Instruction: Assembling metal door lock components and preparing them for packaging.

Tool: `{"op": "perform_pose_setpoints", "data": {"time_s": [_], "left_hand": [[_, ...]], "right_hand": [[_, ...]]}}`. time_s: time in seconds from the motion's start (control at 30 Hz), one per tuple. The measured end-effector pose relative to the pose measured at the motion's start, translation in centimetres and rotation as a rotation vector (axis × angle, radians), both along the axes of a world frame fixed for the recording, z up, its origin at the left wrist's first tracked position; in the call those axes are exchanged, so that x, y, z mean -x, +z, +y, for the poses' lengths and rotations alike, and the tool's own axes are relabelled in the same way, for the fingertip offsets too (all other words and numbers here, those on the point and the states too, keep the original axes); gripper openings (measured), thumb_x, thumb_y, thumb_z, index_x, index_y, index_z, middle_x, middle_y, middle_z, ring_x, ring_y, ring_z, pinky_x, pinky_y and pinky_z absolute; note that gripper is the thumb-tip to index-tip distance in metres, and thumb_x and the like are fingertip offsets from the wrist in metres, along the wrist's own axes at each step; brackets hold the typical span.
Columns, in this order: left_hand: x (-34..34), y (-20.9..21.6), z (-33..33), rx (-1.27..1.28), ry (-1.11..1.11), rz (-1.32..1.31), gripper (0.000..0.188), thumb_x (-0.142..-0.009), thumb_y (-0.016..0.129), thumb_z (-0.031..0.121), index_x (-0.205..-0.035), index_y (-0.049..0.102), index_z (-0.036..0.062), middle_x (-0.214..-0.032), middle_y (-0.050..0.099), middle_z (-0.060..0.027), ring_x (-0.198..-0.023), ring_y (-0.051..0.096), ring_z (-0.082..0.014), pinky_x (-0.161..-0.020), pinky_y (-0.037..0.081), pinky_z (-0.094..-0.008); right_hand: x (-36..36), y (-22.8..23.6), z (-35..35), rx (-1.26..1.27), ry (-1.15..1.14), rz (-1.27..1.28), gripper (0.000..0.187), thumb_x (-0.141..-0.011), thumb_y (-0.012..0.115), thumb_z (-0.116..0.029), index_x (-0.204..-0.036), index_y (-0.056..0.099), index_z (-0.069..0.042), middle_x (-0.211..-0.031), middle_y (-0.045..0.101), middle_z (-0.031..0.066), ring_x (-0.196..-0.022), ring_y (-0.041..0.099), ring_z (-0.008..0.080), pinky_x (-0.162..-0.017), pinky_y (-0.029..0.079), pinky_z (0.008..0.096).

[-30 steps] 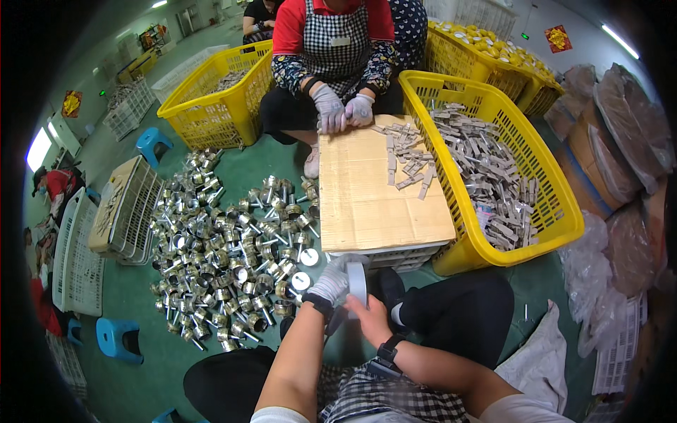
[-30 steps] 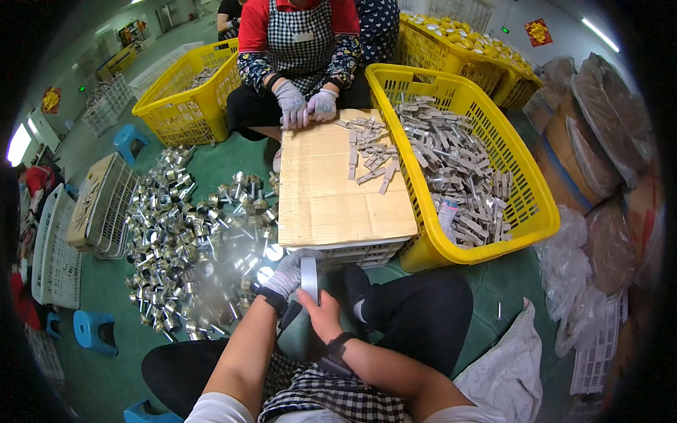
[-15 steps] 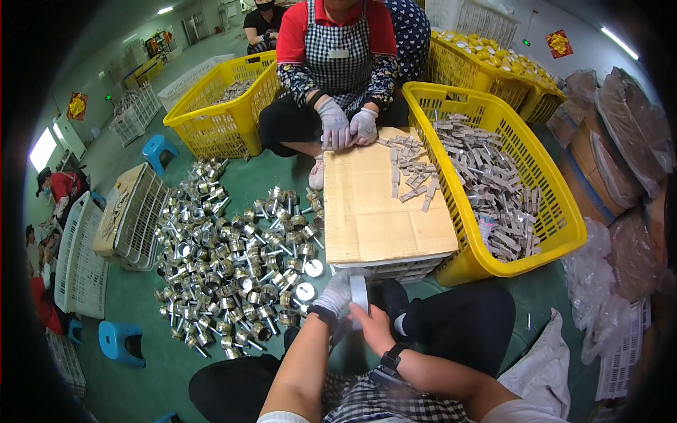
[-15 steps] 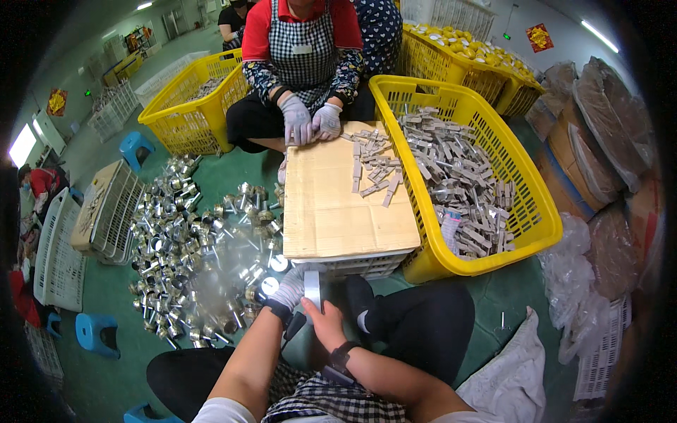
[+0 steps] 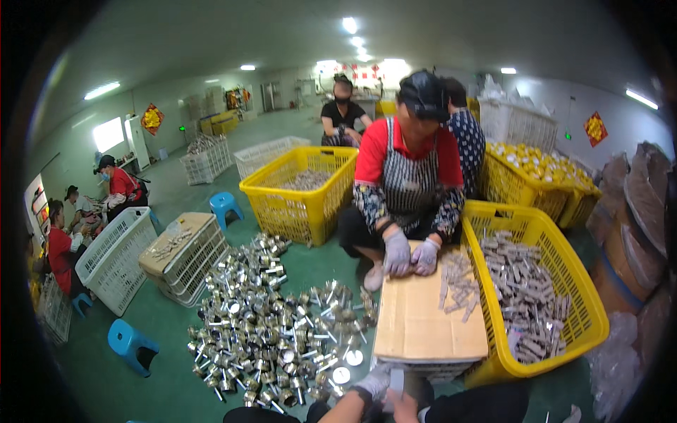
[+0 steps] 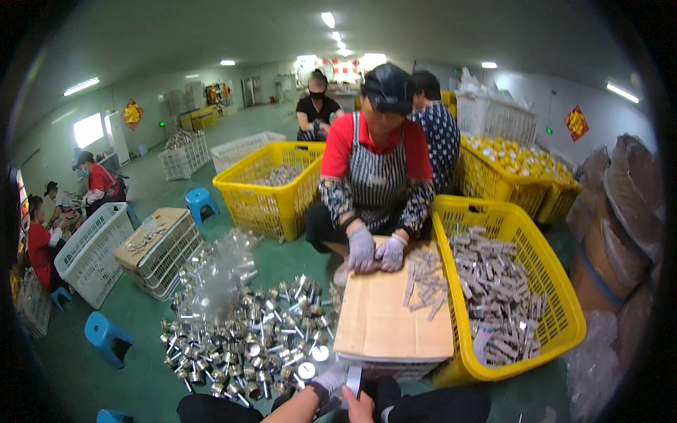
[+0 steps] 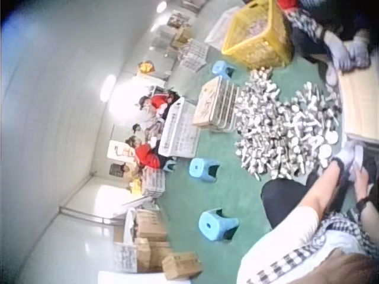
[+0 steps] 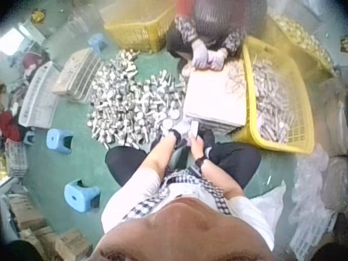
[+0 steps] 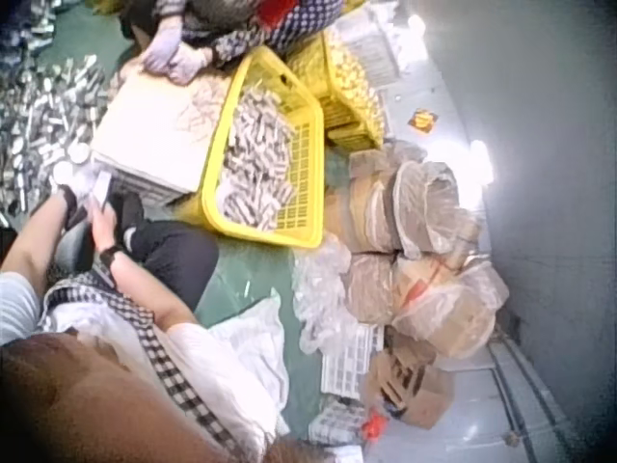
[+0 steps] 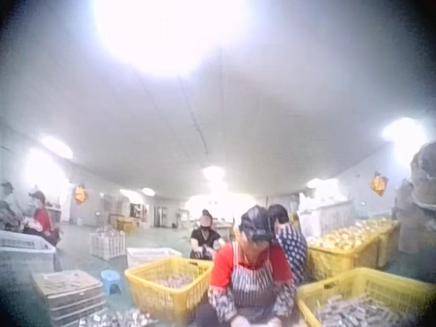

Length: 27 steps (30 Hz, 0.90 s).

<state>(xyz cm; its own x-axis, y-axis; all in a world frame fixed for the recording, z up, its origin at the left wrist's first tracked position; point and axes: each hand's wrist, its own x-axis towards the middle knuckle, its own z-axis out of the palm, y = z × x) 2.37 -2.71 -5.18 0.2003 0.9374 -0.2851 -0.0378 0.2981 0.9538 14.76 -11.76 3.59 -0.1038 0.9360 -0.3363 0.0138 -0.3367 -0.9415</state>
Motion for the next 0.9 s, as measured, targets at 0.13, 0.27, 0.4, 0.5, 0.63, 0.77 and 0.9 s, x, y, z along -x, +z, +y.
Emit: {"op": "perform_pose_setpoints", "data": {"time_s": [0.13, 0.27, 0.4, 0.5, 0.63, 0.77, 0.9], "left_hand": [[1.0, -1.6, 0.6, -0.134, 0.044, 0.061, 0.03, -0.082, 0.049, 0.01, -0.111, 0.059, 0.0097, -0.083, 0.063, -0.0122, -0.062, 0.061, -0.0219, -0.035, 0.044, -0.0334], [0.9, 0.4, 1.0, 0.002, -0.039, 0.12, 0.032, -0.083, 0.048, -0.001, -0.111, 0.06, 0.0093, -0.09, 0.063, -0.0049, -0.073, 0.059, -0.0159, -0.063, 0.049, -0.028], [1.0, 6.4, -2.2, -0.134, -0.045, 0.389, 0.033, -0.09, 0.036, 0.018, -0.115, 0.054, 0.0056, -0.107, 0.057, -0.0166, -0.099, 0.053, -0.0275, -0.084, 0.042, -0.0352], [1.4, 6.4, -3.2, -0.196, 0.008, 0.517, 0.037, -0.093, 0.03, 0.023, -0.114, 0.052, 0.0018, -0.112, 0.055, -0.023, -0.108, 0.051, -0.0338, -0.092, 0.039, -0.0384], [0.7, 4.9, -1.8, -0.289, -0.043, 0.55, 0.036, -0.09, 0.03, 0.017, -0.113, 0.054, 0.0024, -0.109, 0.057, -0.0227, -0.104, 0.053, -0.0328, -0.09, 0.041, -0.0386], [1.6, 2.9, -1.2, -0.192, -0.057, 0.465, 0.04, -0.088, 0.031, 0.013, -0.122, 0.052, 0.0086, -0.111, 0.057, -0.0241, -0.103, 0.055, -0.0324, -0.09, 0.041, -0.0367], [1.1, 0.1, 0.6, 0.127, -0.098, 0.196, 0.038, -0.08, 0.05, 0.001, -0.115, 0.058, 0.0148, -0.094, 0.063, -0.0076, -0.079, 0.059, -0.0202, -0.069, 0.049, -0.0316]], "right_hand": [[0.4, 0.3, -0.2, 0.029, 0.053, 0.038, 0.032, -0.088, 0.054, -0.028, -0.092, 0.061, 0.003, -0.078, 0.063, 0.0071, -0.07, 0.056, 0.0138, -0.064, 0.043, 0.0289], [0.5, 0.3, 0.2, -0.006, 0.032, -0.038, 0.037, -0.087, 0.054, -0.033, -0.084, 0.06, 0.003, -0.073, 0.061, 0.0073, -0.066, 0.054, 0.0161, -0.062, 0.042, 0.031], [0.5, 0.3, 0.1, -0.03, 0.016, 0.019, 0.038, -0.086, 0.055, -0.036, -0.082, 0.06, 0.001, -0.067, 0.058, 0.005, -0.058, 0.051, 0.0147, -0.054, 0.04, 0.0296], [0.8, -0.4, -0.1, 0.076, 0.034, 0.085, 0.036, -0.086, 0.055, -0.037, -0.08, 0.061, -0.002, -0.06, 0.052, 0.0016, -0.048, 0.043, 0.0122, -0.044, 0.033, 0.0282], [0.2, -3.6, 0.7, 0.028, -0.038, 0.052, 0.033, -0.085, 0.056, -0.037, -0.078, 0.06, -0.005, -0.055, 0.043, -0.0018, -0.04, 0.035, 0.0102, -0.038, 0.027, 0.027], [0.4, -2.4, 0.1, 0.104, -0.013, 0.152, 0.036, -0.088, 0.05, -0.041, -0.077, 0.056, -0.007, -0.057, 0.044, -0.0011, -0.039, 0.034, 0.0101, -0.036, 0.026, 0.0256], [0.8, -1.1, 0.1, 0.071, -0.051, 0.083, 0.039, -0.087, 0.051, -0.043, -0.072, 0.055, -0.007, -0.055, 0.045, -0.001, -0.039, 0.036, 0.0102, -0.035, 0.025, 0.0257]]}}
